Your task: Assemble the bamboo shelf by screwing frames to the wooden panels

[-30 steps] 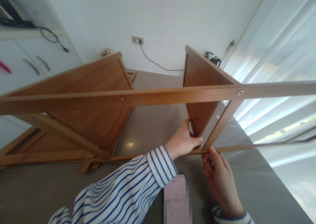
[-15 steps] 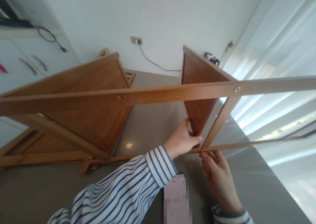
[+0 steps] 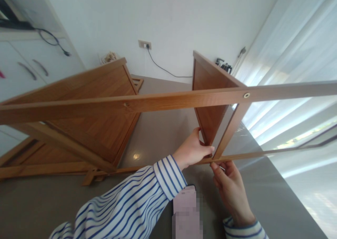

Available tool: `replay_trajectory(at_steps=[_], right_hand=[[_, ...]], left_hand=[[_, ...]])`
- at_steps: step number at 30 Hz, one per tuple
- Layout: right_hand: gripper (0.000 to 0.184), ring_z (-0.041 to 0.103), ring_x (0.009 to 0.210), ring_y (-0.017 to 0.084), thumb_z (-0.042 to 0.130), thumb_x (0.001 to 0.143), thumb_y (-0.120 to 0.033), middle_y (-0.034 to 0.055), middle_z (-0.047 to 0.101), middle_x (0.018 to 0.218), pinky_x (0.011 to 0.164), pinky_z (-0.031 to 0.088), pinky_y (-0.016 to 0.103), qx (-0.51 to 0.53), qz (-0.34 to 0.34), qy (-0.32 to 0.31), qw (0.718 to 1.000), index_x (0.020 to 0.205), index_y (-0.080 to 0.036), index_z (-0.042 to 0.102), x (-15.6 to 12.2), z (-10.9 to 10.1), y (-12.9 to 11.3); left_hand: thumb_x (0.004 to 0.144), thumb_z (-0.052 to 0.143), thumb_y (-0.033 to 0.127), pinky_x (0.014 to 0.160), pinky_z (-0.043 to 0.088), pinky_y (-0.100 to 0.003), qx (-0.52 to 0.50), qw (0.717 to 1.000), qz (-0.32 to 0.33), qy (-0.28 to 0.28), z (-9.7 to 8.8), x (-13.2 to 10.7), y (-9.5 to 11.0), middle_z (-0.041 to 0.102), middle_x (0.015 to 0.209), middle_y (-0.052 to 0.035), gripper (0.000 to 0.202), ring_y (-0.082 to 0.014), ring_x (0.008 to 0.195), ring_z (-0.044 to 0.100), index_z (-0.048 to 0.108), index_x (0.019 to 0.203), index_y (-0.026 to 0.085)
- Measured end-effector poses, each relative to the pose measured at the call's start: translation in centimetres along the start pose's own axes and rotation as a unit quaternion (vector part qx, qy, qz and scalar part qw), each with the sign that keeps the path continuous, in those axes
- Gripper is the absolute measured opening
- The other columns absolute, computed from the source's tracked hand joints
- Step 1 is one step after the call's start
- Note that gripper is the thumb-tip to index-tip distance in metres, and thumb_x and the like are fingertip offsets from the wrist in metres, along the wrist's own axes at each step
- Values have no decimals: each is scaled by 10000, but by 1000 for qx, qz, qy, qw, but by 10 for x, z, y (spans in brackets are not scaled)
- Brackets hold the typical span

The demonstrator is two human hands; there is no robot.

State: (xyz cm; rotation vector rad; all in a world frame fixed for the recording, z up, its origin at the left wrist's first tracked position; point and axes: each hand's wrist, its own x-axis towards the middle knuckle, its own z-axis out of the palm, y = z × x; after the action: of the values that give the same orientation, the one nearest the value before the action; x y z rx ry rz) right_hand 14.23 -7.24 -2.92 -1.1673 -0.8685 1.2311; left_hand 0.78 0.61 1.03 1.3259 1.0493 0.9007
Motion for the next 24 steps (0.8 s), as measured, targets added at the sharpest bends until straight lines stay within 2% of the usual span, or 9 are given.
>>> replay_trajectory(at_steps=[7, 11, 17, 22, 24], right_hand=[[457, 449, 483, 46, 725, 700, -357, 55, 643, 1000, 394, 297, 180, -40, -37, -7, 998, 1099, -211, 557, 1, 0, 1], [458, 496, 519, 69, 729, 694, -368, 61, 654, 980, 407, 330, 185, -44, -45, -5, 998, 1087, -202, 564, 1, 0, 1], [497, 483, 508, 72, 731, 684, -349, 56, 661, 941, 406, 330, 189, -49, -58, 8, 997, 1128, -206, 560, 3, -1, 5], [493, 437, 480, 52, 740, 672, -334, 41, 651, 927, 391, 299, 182, -30, -50, 6, 998, 1112, -212, 557, 3, 0, 6], [465, 390, 459, 33, 745, 671, -329, 20, 639, 916, 382, 273, 173, -11, -34, 3, 999, 1082, -221, 556, 2, 1, 5]], left_hand=[[657, 737, 322, 666, 505, -323, 19, 999, -4, -29, -2, -3, 5, 656, 782, -50, 781, -215, 717, 642, 361, 1321, 156], [672, 730, 345, 705, 502, -334, 53, 998, 17, -18, -3, -3, 5, 662, 811, -42, 845, -208, 715, 642, 293, 1379, 196], [678, 720, 358, 723, 501, -329, 65, 998, 4, -23, -3, -5, 7, 671, 858, -74, 770, -211, 736, 639, 366, 1329, 148], [708, 698, 345, 679, 502, -336, 76, 997, 22, -21, -1, -6, 9, 660, 771, -41, 963, -197, 649, 635, 107, 1452, 188], [715, 693, 335, 692, 500, -341, 83, 996, 37, -16, -1, -5, 6, 659, 777, -38, 993, -196, 649, 639, 53, 1462, 202]])
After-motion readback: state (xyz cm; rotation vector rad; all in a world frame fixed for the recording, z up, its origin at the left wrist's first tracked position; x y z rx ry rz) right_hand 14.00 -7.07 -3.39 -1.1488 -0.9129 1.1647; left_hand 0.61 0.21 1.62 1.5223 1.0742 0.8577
